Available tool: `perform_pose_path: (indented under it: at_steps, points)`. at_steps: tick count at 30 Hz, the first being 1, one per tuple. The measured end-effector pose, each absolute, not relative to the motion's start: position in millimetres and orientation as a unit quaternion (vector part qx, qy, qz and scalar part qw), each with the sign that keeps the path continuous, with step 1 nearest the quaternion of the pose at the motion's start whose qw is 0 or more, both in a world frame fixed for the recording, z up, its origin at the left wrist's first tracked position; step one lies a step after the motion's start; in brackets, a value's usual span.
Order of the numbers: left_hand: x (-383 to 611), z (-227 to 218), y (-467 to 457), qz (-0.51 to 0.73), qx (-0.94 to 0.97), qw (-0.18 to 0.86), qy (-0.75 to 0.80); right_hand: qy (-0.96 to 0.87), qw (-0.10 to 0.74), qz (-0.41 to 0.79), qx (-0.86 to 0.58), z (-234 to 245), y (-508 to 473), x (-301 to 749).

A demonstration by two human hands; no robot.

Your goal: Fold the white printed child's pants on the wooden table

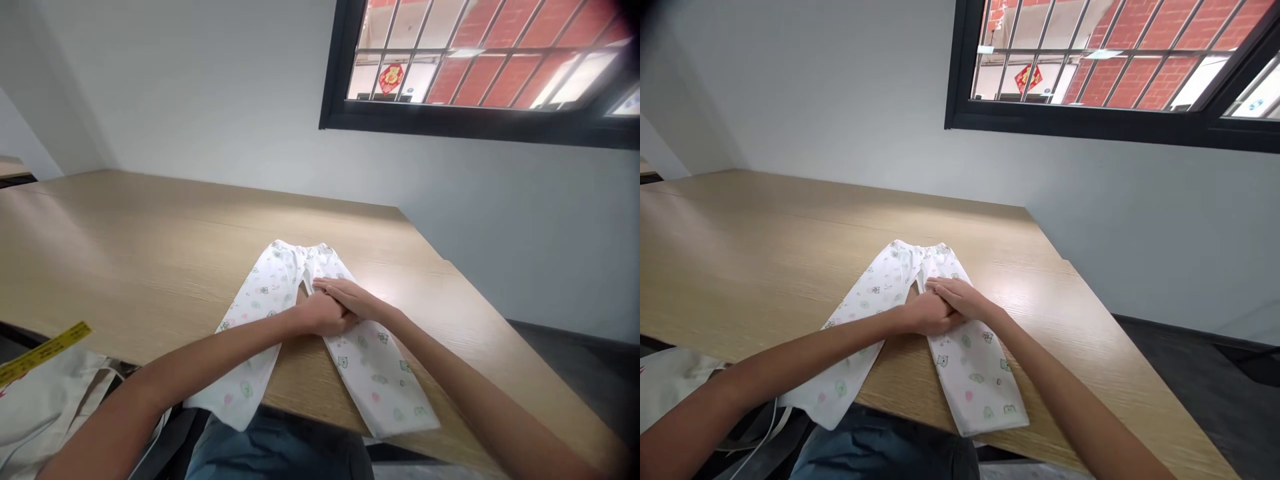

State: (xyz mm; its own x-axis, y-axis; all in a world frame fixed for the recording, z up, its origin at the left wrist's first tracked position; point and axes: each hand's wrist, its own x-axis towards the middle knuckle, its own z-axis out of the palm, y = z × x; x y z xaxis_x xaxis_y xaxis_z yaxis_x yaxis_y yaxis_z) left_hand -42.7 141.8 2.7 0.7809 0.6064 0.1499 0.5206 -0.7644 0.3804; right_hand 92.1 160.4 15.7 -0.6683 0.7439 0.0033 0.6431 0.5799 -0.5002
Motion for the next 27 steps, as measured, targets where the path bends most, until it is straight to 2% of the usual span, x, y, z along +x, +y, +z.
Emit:
perform_pose_path:
  at_steps: [3, 7, 14, 16, 19, 23, 27]
  points:
    - [-44.4, 4.9, 105.8, 0.117, 0.950, 0.153, 0.247, -0.896, 0.056, 0.132, -0.419, -0.4, 182.3, 92.0]
    - [-56.2, -1.4, 43.5, 0.116, 0.968, 0.154, 0.163, -0.867, 0.049, 0.091, -0.487, -8.5, 220.9, 84.0]
    - [-49.9, -50.7, 0.6, 0.272, 0.945, 0.074, 0.163, -0.837, 0.042, 0.071, -0.541, -5.9, 243.2, 73.4]
    - [-52.8, -44.0, -0.9, 0.278, 0.941, 0.094, 0.169, -0.838, 0.041, 0.070, -0.540, -4.8, 241.8, 74.3]
    - [-76.0, -8.7, 5.1, 0.243, 0.938, 0.142, 0.202, -0.842, 0.052, 0.067, -0.533, 1.4, 236.7, 70.8]
    - [-127.5, 39.1, 49.7, 0.167, 0.904, 0.143, 0.367, -0.860, 0.097, 0.066, -0.497, 16.3, 222.5, 46.5]
    - [-158.3, 36.5, 117.2, 0.131, 0.866, 0.125, 0.467, -0.906, 0.086, 0.123, -0.397, 22.2, 211.1, 6.7]
